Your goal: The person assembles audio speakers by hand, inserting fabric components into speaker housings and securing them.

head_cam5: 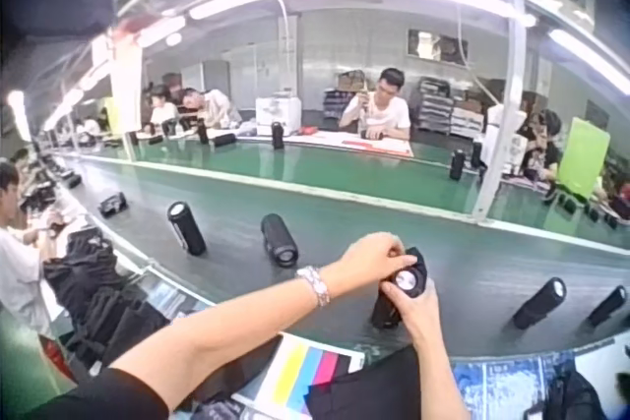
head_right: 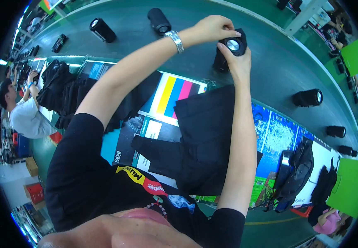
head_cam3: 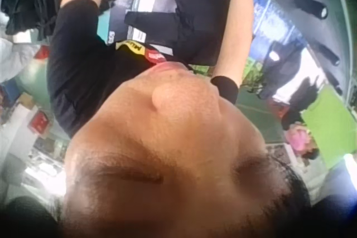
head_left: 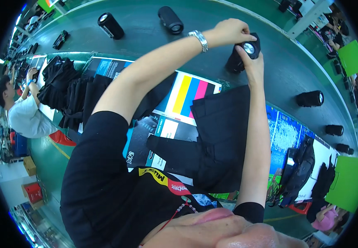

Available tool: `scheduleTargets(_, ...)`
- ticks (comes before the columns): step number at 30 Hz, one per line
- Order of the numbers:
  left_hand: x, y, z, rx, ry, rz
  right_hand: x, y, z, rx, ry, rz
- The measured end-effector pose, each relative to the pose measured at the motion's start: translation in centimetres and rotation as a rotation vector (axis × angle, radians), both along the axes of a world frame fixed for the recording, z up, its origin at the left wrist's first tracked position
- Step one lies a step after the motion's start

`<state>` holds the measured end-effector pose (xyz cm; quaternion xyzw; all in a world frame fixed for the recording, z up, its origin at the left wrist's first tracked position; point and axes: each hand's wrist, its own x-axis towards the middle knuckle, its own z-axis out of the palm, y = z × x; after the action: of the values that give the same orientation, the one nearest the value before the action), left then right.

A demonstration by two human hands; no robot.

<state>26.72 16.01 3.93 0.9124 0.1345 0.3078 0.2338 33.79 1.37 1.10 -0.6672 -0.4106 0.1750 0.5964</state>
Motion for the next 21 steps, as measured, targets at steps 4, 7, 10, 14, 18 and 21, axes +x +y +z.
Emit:
scheduleTargets(4,0.9,0.7,1.5,-0.381,0.427,-0.17,0.8,-0.6,-0.6,0.07,0.116,-0.047)
scheduleTargets(7,1.2,-0.3,0.7,-0.341,0.244,-0.243,0.9,-2.2,-0.7,0.076,0.261,-0.044)
scheduleTargets(10,1.5,-0.9,1.3,-0.159,0.08,-0.273,1.7,-2.6,-1.2,0.078,0.268,-0.062)
scheduleTargets(14,1.7,-1.5,0.9,0.225,0.003,-0.223,2.3,-2.7,-2.1,0.082,0.235,-0.085)
scheduleTargets(18,1.5,-2.0,0.9,0.722,-0.059,-0.248,3.0,-3.3,-2.1,0.05,0.204,-0.077)
scheduleTargets(21,1.4,-3.6,3.9,0.781,0.153,-0.365,4.1,-3.6,-2.6,0.037,0.185,-0.102)
